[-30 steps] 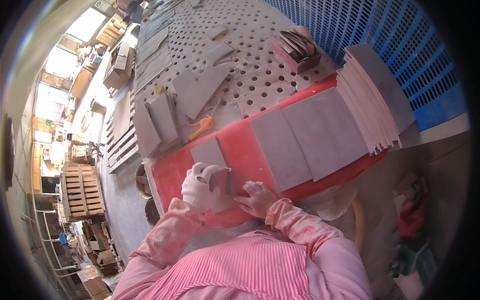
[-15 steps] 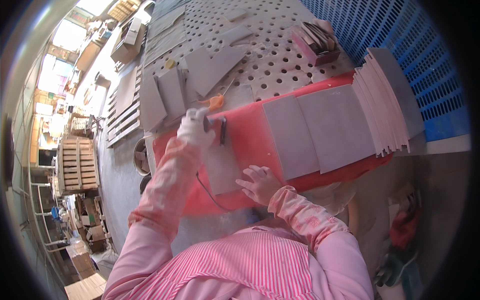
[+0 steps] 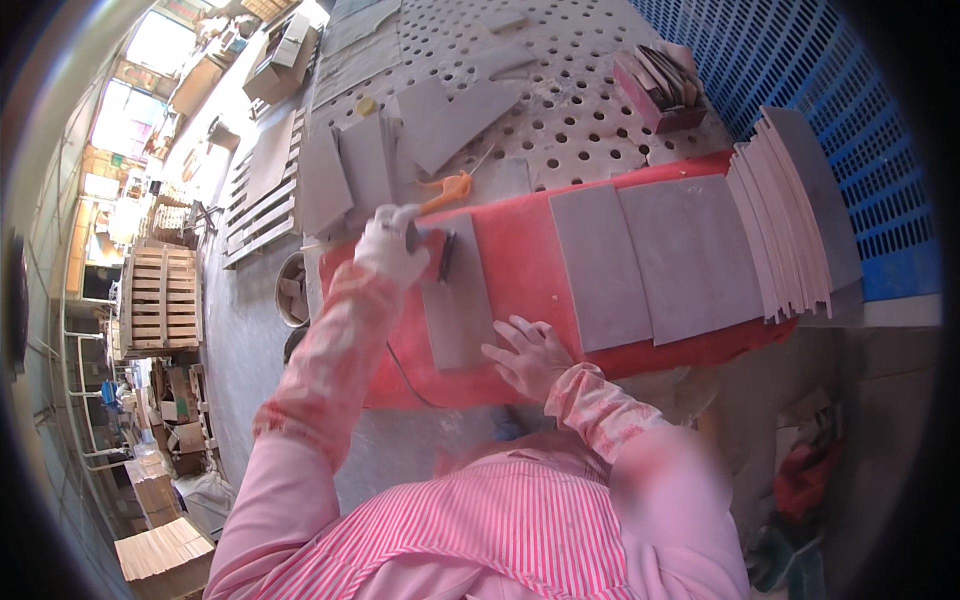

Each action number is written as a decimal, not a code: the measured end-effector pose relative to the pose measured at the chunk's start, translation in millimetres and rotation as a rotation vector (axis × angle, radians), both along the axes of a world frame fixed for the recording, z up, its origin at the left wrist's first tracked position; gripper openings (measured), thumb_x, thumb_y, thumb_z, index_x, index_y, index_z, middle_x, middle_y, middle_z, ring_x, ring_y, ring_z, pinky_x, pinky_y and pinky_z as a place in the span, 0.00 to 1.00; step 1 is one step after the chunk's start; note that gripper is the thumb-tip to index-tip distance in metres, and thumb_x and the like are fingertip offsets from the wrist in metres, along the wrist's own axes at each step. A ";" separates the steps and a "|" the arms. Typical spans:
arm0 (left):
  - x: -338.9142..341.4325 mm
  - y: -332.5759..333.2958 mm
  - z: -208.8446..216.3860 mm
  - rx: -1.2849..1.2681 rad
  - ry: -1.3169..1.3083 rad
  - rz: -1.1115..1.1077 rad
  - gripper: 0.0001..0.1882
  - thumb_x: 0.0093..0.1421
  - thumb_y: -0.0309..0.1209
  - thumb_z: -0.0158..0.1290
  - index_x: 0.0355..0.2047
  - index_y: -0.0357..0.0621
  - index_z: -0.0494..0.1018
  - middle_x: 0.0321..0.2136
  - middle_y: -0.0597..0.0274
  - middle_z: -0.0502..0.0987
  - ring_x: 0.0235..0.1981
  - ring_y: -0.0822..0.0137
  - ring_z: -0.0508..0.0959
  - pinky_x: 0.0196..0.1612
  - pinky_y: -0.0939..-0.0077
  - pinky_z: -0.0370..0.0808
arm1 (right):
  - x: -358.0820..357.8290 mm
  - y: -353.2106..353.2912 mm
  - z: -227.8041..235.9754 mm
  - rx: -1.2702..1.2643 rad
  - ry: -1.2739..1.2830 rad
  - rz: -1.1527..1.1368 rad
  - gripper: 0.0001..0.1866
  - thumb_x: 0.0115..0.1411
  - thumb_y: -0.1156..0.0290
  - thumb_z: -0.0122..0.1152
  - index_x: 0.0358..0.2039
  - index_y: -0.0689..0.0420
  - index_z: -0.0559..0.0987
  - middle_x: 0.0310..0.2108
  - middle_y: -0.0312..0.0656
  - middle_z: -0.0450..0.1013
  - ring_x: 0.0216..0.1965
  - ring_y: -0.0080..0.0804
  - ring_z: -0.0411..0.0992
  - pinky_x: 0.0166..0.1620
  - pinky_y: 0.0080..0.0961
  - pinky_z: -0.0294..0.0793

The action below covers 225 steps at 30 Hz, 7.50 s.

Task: The person sands the edges of rectangular ceramic tiles on a red workbench using a handheld sanding block. They repeatedly flip and reposition each tile to smooth all edges, then place the finished tiles into a stack on the right side of the bench.

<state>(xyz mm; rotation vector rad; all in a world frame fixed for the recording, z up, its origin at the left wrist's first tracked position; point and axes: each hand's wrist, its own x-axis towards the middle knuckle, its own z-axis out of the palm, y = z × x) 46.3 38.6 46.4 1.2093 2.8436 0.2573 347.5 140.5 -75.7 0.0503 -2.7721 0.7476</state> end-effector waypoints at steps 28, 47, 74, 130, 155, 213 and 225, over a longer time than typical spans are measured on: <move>121.6 2.5 14.9 0.013 -0.088 -0.096 0.22 0.59 0.37 0.66 0.53 0.61 0.75 0.54 0.56 0.75 0.54 0.45 0.78 0.54 0.49 0.81 | -2.1 0.7 -6.6 -0.277 0.170 -0.282 0.06 0.65 0.68 0.69 0.39 0.56 0.84 0.52 0.50 0.75 0.61 0.56 0.72 0.64 0.50 0.72; 43.6 -10.3 17.2 -0.067 -0.109 0.164 0.33 0.58 0.44 0.66 0.65 0.61 0.73 0.62 0.55 0.73 0.60 0.46 0.78 0.62 0.52 0.80 | -8.2 -1.9 11.1 -0.032 -0.057 -0.102 0.28 0.69 0.58 0.65 0.68 0.48 0.78 0.69 0.47 0.72 0.71 0.49 0.67 0.70 0.50 0.63; 138.7 -165.5 -109.7 0.336 -0.148 -0.226 0.19 0.60 0.43 0.65 0.49 0.52 0.81 0.52 0.65 0.79 0.52 0.60 0.79 0.47 0.57 0.79 | -200.7 -39.3 105.7 0.125 -0.110 -0.210 0.36 0.57 0.64 0.72 0.68 0.44 0.74 0.59 0.51 0.71 0.60 0.58 0.74 0.59 0.52 0.80; 184.8 -90.5 -52.7 1.159 -0.682 0.643 0.28 0.61 0.32 0.67 0.60 0.47 0.71 0.53 0.59 0.80 0.53 0.60 0.83 0.51 0.59 0.82 | -166.8 -49.1 118.0 0.116 -0.221 0.830 0.36 0.50 0.64 0.76 0.63 0.37 0.80 0.55 0.43 0.74 0.52 0.53 0.76 0.49 0.47 0.84; 443.8 -290.6 -201.7 0.232 -0.757 1.213 0.24 0.66 0.46 0.62 0.59 0.49 0.84 0.56 0.48 0.85 0.59 0.48 0.84 0.64 0.57 0.78 | -163.7 -54.2 109.9 0.085 -0.177 0.730 0.27 0.55 0.62 0.76 0.57 0.37 0.82 0.53 0.45 0.74 0.50 0.55 0.76 0.49 0.48 0.84; 117.3 -87.2 28.0 0.087 -0.517 0.440 0.43 0.56 0.49 0.68 0.70 0.55 0.66 0.64 0.49 0.72 0.61 0.42 0.78 0.57 0.48 0.81 | -122.7 -10.8 35.5 -0.354 -0.120 -0.267 0.26 0.73 0.62 0.59 0.70 0.48 0.75 0.67 0.53 0.71 0.69 0.60 0.66 0.70 0.56 0.67; -39.3 23.0 5.5 0.011 -0.221 0.317 0.33 0.58 0.42 0.67 0.64 0.62 0.72 0.60 0.48 0.74 0.58 0.43 0.80 0.58 0.49 0.82 | -69.6 -7.7 -7.6 0.009 -0.204 -0.137 0.32 0.73 0.55 0.59 0.75 0.46 0.70 0.80 0.55 0.56 0.81 0.55 0.51 0.81 0.55 0.46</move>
